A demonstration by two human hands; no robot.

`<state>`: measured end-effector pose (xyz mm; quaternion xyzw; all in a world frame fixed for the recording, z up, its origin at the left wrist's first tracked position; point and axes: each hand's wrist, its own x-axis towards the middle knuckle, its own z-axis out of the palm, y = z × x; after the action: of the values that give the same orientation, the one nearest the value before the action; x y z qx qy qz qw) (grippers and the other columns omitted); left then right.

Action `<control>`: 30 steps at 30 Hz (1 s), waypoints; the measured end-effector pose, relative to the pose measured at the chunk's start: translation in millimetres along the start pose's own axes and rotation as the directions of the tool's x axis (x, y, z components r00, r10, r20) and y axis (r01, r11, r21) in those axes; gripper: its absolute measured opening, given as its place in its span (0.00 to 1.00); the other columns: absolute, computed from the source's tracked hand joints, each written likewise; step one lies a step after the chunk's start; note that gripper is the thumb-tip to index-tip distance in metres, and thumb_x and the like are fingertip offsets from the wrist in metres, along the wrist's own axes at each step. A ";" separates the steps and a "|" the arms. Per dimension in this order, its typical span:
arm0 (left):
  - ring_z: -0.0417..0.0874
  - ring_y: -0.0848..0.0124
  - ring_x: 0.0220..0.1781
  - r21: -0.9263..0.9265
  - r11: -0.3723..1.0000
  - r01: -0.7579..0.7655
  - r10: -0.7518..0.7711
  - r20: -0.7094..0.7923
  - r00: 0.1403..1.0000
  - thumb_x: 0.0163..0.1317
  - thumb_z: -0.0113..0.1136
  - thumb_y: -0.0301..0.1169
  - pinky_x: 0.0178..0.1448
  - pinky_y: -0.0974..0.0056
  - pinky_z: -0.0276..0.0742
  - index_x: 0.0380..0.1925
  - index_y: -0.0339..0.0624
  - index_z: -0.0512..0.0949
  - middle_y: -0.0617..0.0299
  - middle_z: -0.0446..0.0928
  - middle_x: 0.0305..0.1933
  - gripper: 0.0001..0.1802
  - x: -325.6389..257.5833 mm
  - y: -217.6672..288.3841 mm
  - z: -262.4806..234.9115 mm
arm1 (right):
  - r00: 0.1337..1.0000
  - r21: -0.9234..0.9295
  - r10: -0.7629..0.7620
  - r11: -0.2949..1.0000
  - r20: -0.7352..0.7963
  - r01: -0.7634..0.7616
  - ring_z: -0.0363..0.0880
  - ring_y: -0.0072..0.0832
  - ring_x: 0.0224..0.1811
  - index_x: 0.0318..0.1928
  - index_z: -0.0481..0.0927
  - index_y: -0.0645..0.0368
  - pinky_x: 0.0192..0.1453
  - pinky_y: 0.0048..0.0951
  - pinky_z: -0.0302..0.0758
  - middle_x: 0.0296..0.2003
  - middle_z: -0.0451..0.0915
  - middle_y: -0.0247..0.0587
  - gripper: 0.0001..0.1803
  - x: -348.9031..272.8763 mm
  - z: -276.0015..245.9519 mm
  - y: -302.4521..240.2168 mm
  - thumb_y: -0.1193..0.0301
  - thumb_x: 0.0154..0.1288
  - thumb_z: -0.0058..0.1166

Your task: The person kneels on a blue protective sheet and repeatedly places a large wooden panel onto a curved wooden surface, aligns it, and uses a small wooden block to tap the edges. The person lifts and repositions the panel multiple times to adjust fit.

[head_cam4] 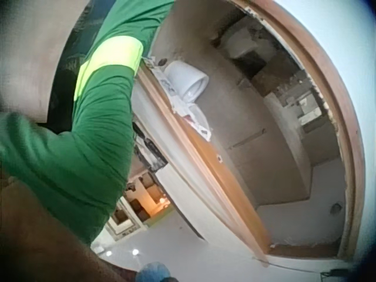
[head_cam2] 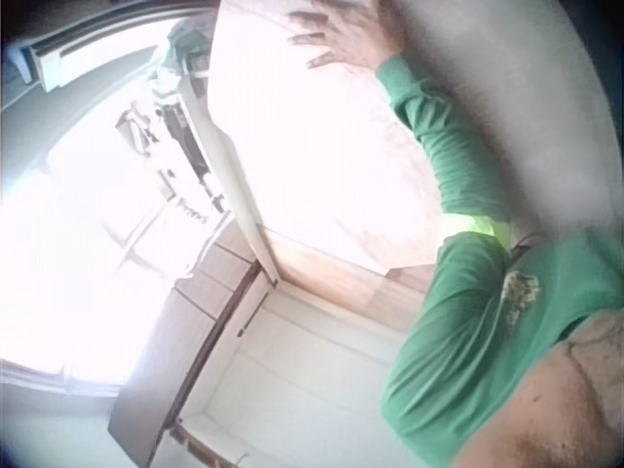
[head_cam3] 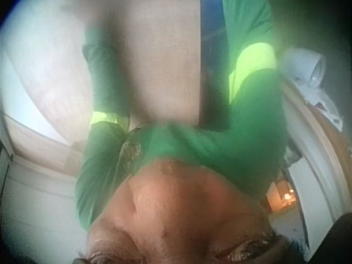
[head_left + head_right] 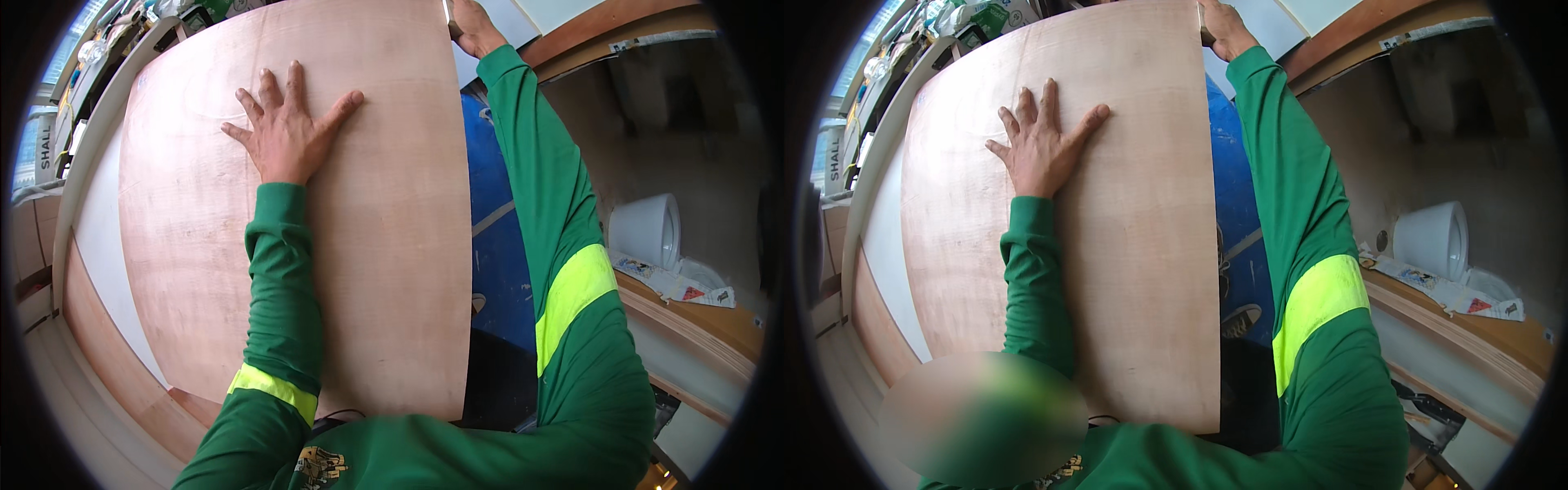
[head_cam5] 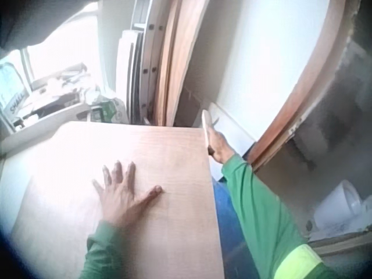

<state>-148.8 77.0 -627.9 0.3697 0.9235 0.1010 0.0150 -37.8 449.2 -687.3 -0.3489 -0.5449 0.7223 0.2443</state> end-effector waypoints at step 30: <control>0.41 0.34 0.90 -0.010 1.000 -0.021 0.020 -0.060 0.998 0.49 0.45 0.92 0.82 0.14 0.28 0.84 0.59 0.62 0.44 0.51 0.89 0.70 7.7 -5.6 11.2 | 0.965 -0.298 -0.242 0.918 0.100 0.261 0.83 0.21 0.34 0.47 0.86 0.62 0.36 0.30 0.78 0.37 0.85 0.31 0.25 -40.5 41.7 -16.1 0.50 0.84 0.51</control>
<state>-157.0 80.3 -639.7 0.3758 0.9192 0.1173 -0.0119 -44.6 398.4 -655.5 -0.2879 -0.6985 0.6011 0.2606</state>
